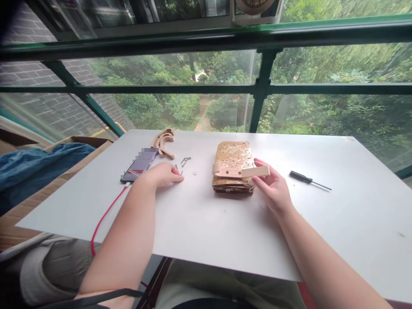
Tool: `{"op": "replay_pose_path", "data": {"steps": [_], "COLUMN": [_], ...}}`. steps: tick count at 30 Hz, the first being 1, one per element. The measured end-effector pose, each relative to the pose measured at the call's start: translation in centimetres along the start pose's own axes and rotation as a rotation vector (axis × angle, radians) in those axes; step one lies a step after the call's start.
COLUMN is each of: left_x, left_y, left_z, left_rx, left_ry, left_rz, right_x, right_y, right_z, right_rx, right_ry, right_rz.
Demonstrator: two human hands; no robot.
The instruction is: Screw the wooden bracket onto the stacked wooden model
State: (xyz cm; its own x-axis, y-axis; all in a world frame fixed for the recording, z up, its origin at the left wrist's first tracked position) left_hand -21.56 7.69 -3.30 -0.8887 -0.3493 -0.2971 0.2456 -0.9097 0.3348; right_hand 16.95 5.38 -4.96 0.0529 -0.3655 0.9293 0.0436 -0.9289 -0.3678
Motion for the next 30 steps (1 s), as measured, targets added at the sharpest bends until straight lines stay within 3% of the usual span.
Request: {"op": "replay_pose_path", "data": {"steps": [5, 10, 16, 23, 27, 30], "left_x": [-0.6, -1.0, -2.1, -2.5, -3.8, -5.2], "left_y": [0.0, -0.3, -0.9, -1.6, -1.2, -0.5], "left_z": [-0.8, -0.7, -1.4, -1.2, -1.4, -1.5], "left_rx": [0.038, -0.057, -0.043, -0.112, -0.157, -0.223], "left_ry": [-0.008, -0.019, 0.072, 0.053, -0.011, 0.094], "left_rz": [-0.028, -0.038, -0.21, -0.239, -0.315, -0.389], "right_x": [0.3, 0.1, -0.2, -0.4, -0.6, -0.7], "right_y": [0.0, -0.4, -0.8, -1.0, -1.0, -1.0], "right_z": [-0.2, -0.4, -0.1, 0.0, 0.1, 0.2], "right_rx": [0.01, 0.023, 0.017, 0.008, 0.012, 0.016], "right_ry": [-0.002, -0.002, 0.02, 0.006, 0.018, 0.012], "right_rz": [0.029, 0.054, 0.031, 0.025, 0.018, 0.024]}}
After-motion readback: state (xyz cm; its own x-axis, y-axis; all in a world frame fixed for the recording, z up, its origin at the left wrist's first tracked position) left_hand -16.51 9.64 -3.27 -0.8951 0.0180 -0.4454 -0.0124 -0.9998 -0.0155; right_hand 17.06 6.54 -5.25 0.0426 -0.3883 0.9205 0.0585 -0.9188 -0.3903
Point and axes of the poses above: each hand's wrist, its own y-axis away from the middle knuckle, its own z-axis out of the back of the hand, x = y × z, the point moved 6 cm from there along -y, towards the middle knuckle, and after that the axes turned 3 degrees about z, right-handed, at the moved point
